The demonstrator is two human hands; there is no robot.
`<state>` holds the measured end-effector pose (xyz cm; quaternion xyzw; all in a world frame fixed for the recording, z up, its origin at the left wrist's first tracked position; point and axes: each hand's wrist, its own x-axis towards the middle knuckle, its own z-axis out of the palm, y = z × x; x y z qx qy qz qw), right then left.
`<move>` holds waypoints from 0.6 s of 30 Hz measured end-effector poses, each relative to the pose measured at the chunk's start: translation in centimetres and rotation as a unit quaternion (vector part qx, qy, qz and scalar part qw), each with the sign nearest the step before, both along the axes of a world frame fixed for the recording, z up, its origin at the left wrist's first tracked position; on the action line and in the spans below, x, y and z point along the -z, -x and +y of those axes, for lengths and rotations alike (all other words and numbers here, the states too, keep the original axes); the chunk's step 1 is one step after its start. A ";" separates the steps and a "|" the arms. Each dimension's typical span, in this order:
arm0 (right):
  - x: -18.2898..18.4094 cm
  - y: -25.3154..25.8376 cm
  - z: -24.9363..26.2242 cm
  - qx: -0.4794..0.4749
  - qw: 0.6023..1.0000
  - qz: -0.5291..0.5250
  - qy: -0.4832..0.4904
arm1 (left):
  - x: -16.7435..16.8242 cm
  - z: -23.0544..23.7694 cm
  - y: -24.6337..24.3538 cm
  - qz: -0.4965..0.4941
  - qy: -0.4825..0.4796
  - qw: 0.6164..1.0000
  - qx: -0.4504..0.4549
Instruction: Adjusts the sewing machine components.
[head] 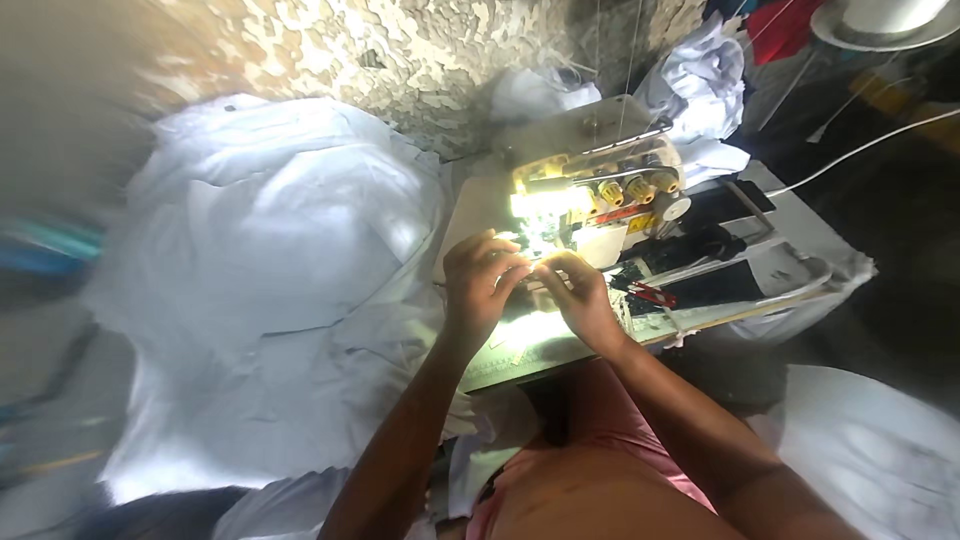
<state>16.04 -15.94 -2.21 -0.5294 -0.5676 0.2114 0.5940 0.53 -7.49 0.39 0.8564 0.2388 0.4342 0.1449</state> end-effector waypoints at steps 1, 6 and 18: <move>0.0 0.0 0.0 0.001 1.000 0.001 -0.001 | 0.0 0.0 -0.1 0.001 -0.003 1.000 -0.001; 1.0 0.0 0.2 0.007 1.000 -0.019 -0.001 | -0.1 -0.1 -0.3 0.035 -0.037 0.999 -0.017; 3.6 -0.9 -1.1 0.071 0.980 -0.185 -0.035 | -0.7 0.7 3.2 0.194 -0.057 0.978 0.039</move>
